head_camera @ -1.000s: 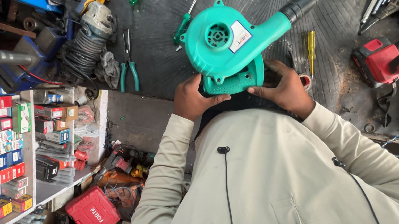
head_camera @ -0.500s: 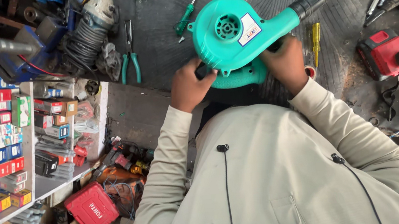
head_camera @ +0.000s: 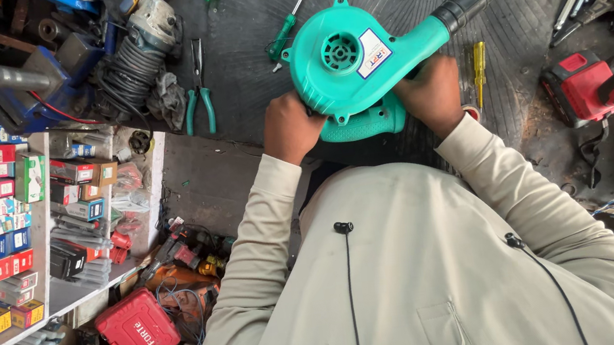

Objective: The person assembles a green leaf blower on a workbench. They attach the handle to the body, then use a screwdriver to tighten screws securing the handle in place.

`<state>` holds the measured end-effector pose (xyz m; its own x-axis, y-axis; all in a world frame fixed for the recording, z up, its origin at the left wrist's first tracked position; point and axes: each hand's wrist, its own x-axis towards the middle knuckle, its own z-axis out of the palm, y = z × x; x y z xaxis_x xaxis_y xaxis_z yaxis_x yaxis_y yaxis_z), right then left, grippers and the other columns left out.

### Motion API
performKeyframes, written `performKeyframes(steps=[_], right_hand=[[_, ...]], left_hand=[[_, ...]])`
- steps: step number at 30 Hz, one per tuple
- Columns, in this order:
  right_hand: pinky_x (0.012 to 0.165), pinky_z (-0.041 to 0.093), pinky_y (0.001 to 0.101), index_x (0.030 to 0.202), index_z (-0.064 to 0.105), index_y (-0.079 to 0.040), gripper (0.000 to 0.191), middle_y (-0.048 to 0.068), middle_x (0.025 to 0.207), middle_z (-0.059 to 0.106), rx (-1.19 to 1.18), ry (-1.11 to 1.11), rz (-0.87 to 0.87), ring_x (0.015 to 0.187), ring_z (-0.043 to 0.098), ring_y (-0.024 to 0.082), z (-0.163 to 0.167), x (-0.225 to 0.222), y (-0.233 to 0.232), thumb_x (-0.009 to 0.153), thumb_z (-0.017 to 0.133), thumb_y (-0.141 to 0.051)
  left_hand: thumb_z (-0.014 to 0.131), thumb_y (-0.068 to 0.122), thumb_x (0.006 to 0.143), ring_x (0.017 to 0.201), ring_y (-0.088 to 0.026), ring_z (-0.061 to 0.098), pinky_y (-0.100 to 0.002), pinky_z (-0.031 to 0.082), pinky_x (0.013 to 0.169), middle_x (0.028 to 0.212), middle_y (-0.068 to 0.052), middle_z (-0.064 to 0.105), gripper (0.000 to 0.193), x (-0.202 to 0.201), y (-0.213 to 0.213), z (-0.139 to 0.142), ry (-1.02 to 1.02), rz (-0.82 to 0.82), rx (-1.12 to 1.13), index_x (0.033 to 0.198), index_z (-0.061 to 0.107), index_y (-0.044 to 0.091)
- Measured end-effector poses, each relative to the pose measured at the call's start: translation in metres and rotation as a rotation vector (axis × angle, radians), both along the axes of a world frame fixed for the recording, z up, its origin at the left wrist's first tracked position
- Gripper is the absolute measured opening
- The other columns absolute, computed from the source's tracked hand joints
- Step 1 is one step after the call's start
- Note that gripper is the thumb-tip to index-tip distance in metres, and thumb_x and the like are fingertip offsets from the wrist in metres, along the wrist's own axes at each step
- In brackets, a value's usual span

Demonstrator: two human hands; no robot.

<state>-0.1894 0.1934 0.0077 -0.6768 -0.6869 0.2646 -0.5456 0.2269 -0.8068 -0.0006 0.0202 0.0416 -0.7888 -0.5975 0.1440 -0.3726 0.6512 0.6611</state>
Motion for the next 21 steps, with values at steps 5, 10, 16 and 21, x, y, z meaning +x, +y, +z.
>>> performKeyframes(steps=[5, 10, 16, 21], right_hand=[[0.064, 0.057, 0.0395, 0.095, 0.076, 0.001, 0.025, 0.02, 0.083, 0.073, 0.023, -0.055, -0.041, 0.074, 0.075, 0.032, 0.0, -0.003, -0.004, 0.088, 0.084, -0.022], [0.064, 0.057, 0.0387, 0.097, 0.076, 0.001, 0.026, 0.02, 0.085, 0.074, 0.036, -0.106, -0.05, 0.075, 0.076, 0.03, 0.0, -0.005, -0.002, 0.086, 0.085, -0.021], [0.065, 0.057, 0.0378, 0.1, 0.075, 0.0, 0.027, 0.017, 0.085, 0.075, 0.043, -0.209, 0.03, 0.077, 0.077, 0.026, 0.011, 0.004, 0.014, 0.085, 0.084, -0.021], [0.067, 0.058, 0.0395, 0.1, 0.073, 0.002, 0.034, 0.018, 0.084, 0.075, 0.05, -0.157, -0.001, 0.075, 0.076, 0.03, 0.017, 0.016, 0.019, 0.079, 0.085, -0.023]], left_hand=[[0.087, 0.019, 0.074, 0.072, -0.04, 0.072, -0.045, 0.058, 0.063, 0.077, -0.023, 0.071, 0.026, -0.001, -0.01, -0.004, -0.006, -0.012, 0.064, 0.076, 0.07, -0.001], [0.087, 0.025, 0.073, 0.081, -0.037, 0.076, -0.044, 0.06, 0.069, 0.087, -0.019, 0.075, 0.034, -0.004, -0.002, -0.004, 0.085, 0.036, 0.211, 0.093, 0.072, 0.002], [0.084, 0.027, 0.078, 0.096, -0.041, 0.072, -0.049, 0.058, 0.078, 0.105, -0.021, 0.074, 0.054, 0.014, 0.028, -0.006, 0.105, 0.095, 0.115, 0.12, 0.062, 0.002], [0.077, 0.029, 0.092, 0.085, -0.041, 0.07, -0.052, 0.055, 0.076, 0.098, -0.018, 0.073, 0.035, 0.031, 0.044, -0.009, -0.035, -0.013, 0.008, 0.115, 0.064, 0.006]])
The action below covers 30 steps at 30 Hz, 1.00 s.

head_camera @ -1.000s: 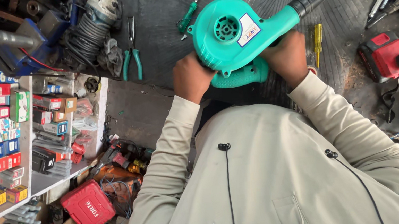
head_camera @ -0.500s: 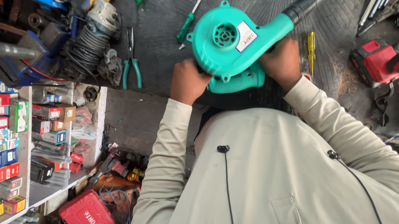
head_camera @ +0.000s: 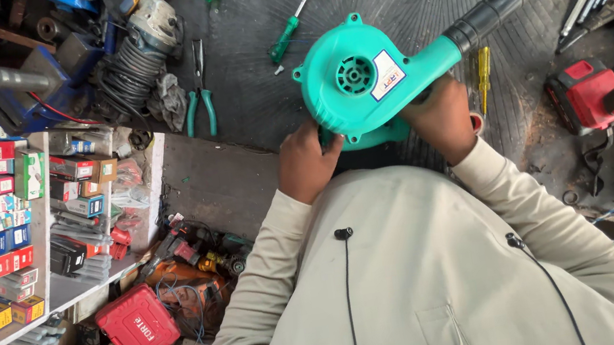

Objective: The person assembles a green leaf blower on a workbench. They attach the handle to the body, then use a screwdriver to tighten screws securing the handle in place.

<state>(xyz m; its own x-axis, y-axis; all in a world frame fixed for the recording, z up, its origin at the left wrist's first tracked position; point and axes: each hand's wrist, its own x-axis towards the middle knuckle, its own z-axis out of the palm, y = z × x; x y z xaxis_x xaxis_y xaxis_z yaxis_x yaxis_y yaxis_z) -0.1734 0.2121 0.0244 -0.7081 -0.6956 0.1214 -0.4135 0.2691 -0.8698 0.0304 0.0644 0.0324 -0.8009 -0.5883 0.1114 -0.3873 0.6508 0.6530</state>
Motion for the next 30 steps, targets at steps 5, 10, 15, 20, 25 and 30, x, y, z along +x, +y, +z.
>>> performKeyframes(steps=[5, 10, 15, 20, 25, 30], right_hand=[[0.067, 0.056, 0.0457, 0.092, 0.071, 0.004, 0.031, 0.025, 0.084, 0.071, 0.115, 0.174, -0.089, 0.077, 0.071, 0.041, -0.014, -0.006, -0.007, 0.087, 0.084, -0.024], [0.067, 0.056, 0.0484, 0.09, 0.071, 0.004, 0.032, 0.025, 0.082, 0.07, 0.178, 0.168, -0.117, 0.074, 0.07, 0.043, -0.034, -0.012, -0.007, 0.086, 0.083, -0.026], [0.072, 0.056, 0.0486, 0.1, 0.072, -0.001, 0.02, 0.024, 0.094, 0.073, 0.146, 0.217, -0.06, 0.085, 0.07, 0.044, -0.049, -0.024, -0.009, 0.095, 0.074, -0.02], [0.076, 0.055, 0.0433, 0.107, 0.071, -0.002, 0.022, 0.021, 0.099, 0.073, 0.057, -0.005, 0.079, 0.09, 0.072, 0.037, -0.047, -0.026, 0.001, 0.094, 0.073, -0.02], [0.075, 0.056, 0.0399, 0.104, 0.071, -0.001, 0.024, 0.017, 0.095, 0.074, -0.051, -0.034, 0.133, 0.087, 0.073, 0.03, -0.036, -0.016, 0.006, 0.09, 0.079, -0.019], [0.072, 0.058, 0.0377, 0.108, 0.071, 0.0, 0.029, 0.017, 0.093, 0.075, -0.06, -0.066, 0.04, 0.084, 0.076, 0.028, -0.026, -0.001, 0.003, 0.088, 0.081, -0.017]], left_hand=[[0.074, 0.035, 0.094, 0.075, -0.037, 0.067, -0.049, 0.051, 0.067, 0.091, -0.017, 0.068, 0.046, -0.007, 0.016, -0.009, 0.04, -0.03, -0.237, 0.122, 0.057, 0.002], [0.076, 0.043, 0.09, 0.069, -0.036, 0.067, -0.048, 0.052, 0.062, 0.084, -0.016, 0.068, 0.061, -0.013, 0.018, -0.008, 0.03, 0.01, -0.28, 0.128, 0.055, -0.001], [0.078, 0.046, 0.086, 0.07, -0.037, 0.071, -0.047, 0.055, 0.06, 0.086, -0.019, 0.073, 0.079, -0.017, 0.013, 0.006, 0.006, 0.056, -0.109, 0.142, 0.05, -0.002], [0.085, 0.048, 0.078, 0.1, -0.039, 0.072, -0.047, 0.058, 0.081, 0.121, -0.022, 0.068, 0.095, -0.004, -0.003, 0.012, 0.106, -0.118, 0.193, 0.146, 0.041, -0.001], [0.09, 0.048, 0.072, 0.125, -0.042, 0.054, -0.054, 0.042, 0.103, 0.141, -0.024, 0.053, 0.103, 0.016, -0.003, -0.012, 0.143, -0.107, -0.135, 0.147, 0.039, 0.001], [0.09, 0.046, 0.089, 0.125, -0.021, 0.053, -0.05, 0.036, 0.111, 0.129, 0.001, 0.058, 0.054, 0.031, 0.019, -0.035, 0.231, -0.055, -0.507, 0.127, 0.061, 0.021]])
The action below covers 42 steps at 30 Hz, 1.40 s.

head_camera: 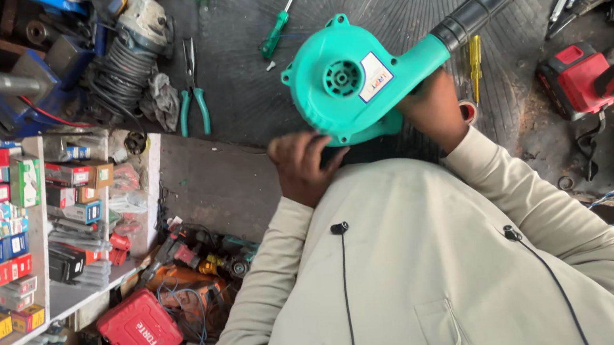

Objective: The person assembles a green leaf blower on a workbench. They attach the handle to the body, then use a screwdriver to tighten screws securing the handle in place.

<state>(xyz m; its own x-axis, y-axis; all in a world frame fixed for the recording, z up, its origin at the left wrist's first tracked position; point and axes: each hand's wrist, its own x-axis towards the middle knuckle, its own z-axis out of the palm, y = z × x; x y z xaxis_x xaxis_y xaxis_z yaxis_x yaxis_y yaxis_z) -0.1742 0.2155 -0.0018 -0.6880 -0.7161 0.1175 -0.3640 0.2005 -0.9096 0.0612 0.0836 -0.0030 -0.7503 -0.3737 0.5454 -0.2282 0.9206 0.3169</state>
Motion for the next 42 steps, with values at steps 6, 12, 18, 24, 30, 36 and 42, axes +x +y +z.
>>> performKeyframes(steps=[6, 12, 18, 24, 30, 36, 42], right_hand=[[0.062, 0.056, 0.0374, 0.099, 0.075, 0.0, 0.022, 0.017, 0.083, 0.074, 0.119, 0.052, -0.032, 0.072, 0.075, 0.029, 0.03, 0.009, -0.01, 0.088, 0.081, -0.017], [0.058, 0.055, 0.041, 0.092, 0.075, 0.001, 0.028, 0.019, 0.077, 0.072, 0.114, 0.182, 0.006, 0.066, 0.072, 0.032, 0.046, 0.015, -0.011, 0.084, 0.085, -0.024], [0.058, 0.054, 0.0437, 0.084, 0.073, 0.002, 0.03, 0.021, 0.074, 0.069, 0.197, 0.194, -0.014, 0.063, 0.069, 0.036, 0.026, 0.009, -0.012, 0.086, 0.083, -0.026], [0.059, 0.055, 0.043, 0.088, 0.073, 0.003, 0.028, 0.021, 0.073, 0.07, 0.178, 0.13, -0.034, 0.064, 0.071, 0.034, 0.007, 0.003, -0.012, 0.085, 0.083, -0.023], [0.08, 0.057, 0.0355, 0.119, 0.068, 0.001, 0.028, 0.01, 0.108, 0.072, -0.143, -0.473, 0.116, 0.094, 0.071, 0.016, 0.005, -0.004, -0.017, 0.098, 0.079, -0.014], [0.089, 0.058, 0.0364, 0.13, 0.063, 0.002, 0.035, 0.009, 0.119, 0.069, -0.151, -0.648, 0.318, 0.107, 0.066, 0.019, 0.025, 0.007, -0.004, 0.099, 0.074, -0.011], [0.073, 0.063, 0.0381, 0.129, 0.062, -0.002, 0.036, 0.008, 0.112, 0.07, -0.05, -0.834, 0.15, 0.095, 0.071, 0.02, 0.036, 0.011, -0.015, 0.097, 0.07, -0.018]], left_hand=[[0.082, 0.042, 0.095, 0.123, -0.025, 0.061, -0.049, 0.037, 0.109, 0.126, -0.001, 0.064, 0.056, -0.015, 0.003, 0.007, -0.145, -0.103, -0.103, 0.141, 0.064, 0.015], [0.083, 0.027, 0.09, 0.121, -0.036, 0.058, -0.054, 0.044, 0.107, 0.124, -0.015, 0.064, 0.064, -0.052, 0.013, 0.024, -0.38, -0.076, -0.198, 0.144, 0.058, 0.004], [0.079, 0.029, 0.07, 0.115, -0.036, 0.062, -0.058, 0.046, 0.096, 0.119, -0.016, 0.068, 0.074, -0.066, 0.02, 0.03, -0.306, -0.072, -0.098, 0.134, 0.056, 0.0], [0.068, 0.013, 0.09, 0.11, -0.035, 0.063, -0.053, 0.05, 0.093, 0.113, -0.015, 0.068, 0.052, -0.067, 0.017, 0.02, -0.305, -0.038, -0.253, 0.138, 0.057, 0.001], [0.062, 0.01, 0.094, 0.111, -0.037, 0.064, -0.054, 0.052, 0.097, 0.117, -0.018, 0.066, 0.043, -0.061, 0.005, 0.011, -0.304, -0.076, -0.305, 0.135, 0.058, 0.001], [0.065, 0.01, 0.096, 0.116, -0.035, 0.065, -0.052, 0.053, 0.095, 0.125, -0.015, 0.066, 0.043, -0.052, -0.007, 0.006, -0.233, -0.116, -0.254, 0.138, 0.059, 0.009], [0.067, 0.008, 0.091, 0.104, -0.035, 0.067, -0.049, 0.057, 0.083, 0.116, -0.015, 0.067, 0.046, -0.059, -0.024, 0.008, -0.166, -0.15, -0.238, 0.137, 0.066, 0.012]])
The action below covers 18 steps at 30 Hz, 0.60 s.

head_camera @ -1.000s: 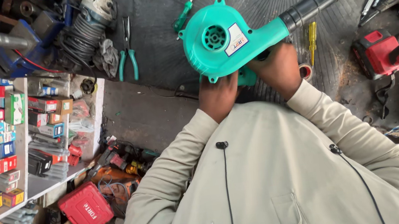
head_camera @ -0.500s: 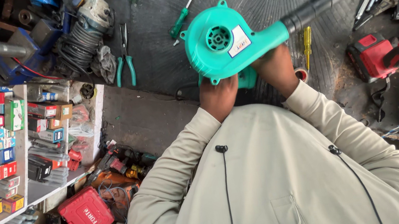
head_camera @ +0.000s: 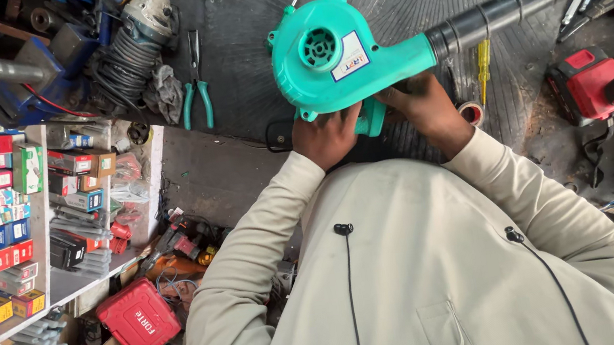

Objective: The person assembles a green leaf blower on a workbench. They attach the handle to the body, then use a screwdriver to tighten screws securing the handle in place.

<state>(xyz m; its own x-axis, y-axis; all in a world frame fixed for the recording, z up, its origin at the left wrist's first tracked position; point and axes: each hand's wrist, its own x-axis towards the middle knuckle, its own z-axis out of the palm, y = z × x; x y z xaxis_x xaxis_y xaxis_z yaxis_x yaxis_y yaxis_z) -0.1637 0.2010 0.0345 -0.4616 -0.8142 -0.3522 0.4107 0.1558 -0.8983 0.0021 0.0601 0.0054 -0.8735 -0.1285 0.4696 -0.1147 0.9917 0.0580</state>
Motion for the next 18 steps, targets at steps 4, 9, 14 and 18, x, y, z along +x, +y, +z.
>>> performKeyframes(steps=[4, 9, 14, 18], right_hand=[[0.074, 0.065, 0.0382, 0.127, 0.063, -0.001, 0.035, 0.009, 0.111, 0.072, 0.045, -0.025, 0.024, 0.094, 0.074, 0.021, -0.007, -0.008, -0.001, 0.096, 0.069, -0.017], [0.08, 0.066, 0.0371, 0.128, 0.062, 0.0, 0.03, 0.014, 0.113, 0.074, 0.059, -0.124, 0.073, 0.097, 0.077, 0.022, -0.024, -0.013, -0.001, 0.101, 0.061, -0.015], [0.079, 0.064, 0.0391, 0.128, 0.057, 0.002, 0.033, 0.013, 0.117, 0.069, 0.025, 0.027, 0.021, 0.098, 0.073, 0.024, -0.026, -0.012, -0.003, 0.096, 0.062, -0.004], [0.077, 0.064, 0.0368, 0.129, 0.052, -0.002, 0.041, 0.01, 0.115, 0.068, -0.029, 0.004, 0.071, 0.099, 0.073, 0.02, -0.009, -0.011, -0.001, 0.091, 0.067, -0.006]], left_hand=[[0.067, 0.008, 0.087, 0.107, -0.036, 0.067, -0.05, 0.057, 0.088, 0.118, -0.016, 0.067, 0.049, 0.01, -0.014, -0.001, -0.011, -0.095, 0.064, 0.136, 0.066, 0.011], [0.07, 0.013, 0.098, 0.116, -0.036, 0.065, -0.053, 0.055, 0.097, 0.129, -0.015, 0.065, 0.037, 0.016, -0.026, -0.017, -0.105, -0.139, 0.017, 0.134, 0.063, 0.012], [0.067, 0.013, 0.1, 0.119, -0.036, 0.064, -0.052, 0.054, 0.097, 0.134, -0.015, 0.065, 0.042, 0.014, -0.025, -0.02, -0.096, -0.136, 0.025, 0.141, 0.062, 0.017], [0.067, 0.016, 0.092, 0.122, -0.036, 0.065, -0.053, 0.052, 0.101, 0.134, -0.015, 0.065, 0.05, 0.01, -0.009, -0.01, -0.065, -0.023, -0.056, 0.141, 0.059, 0.019]])
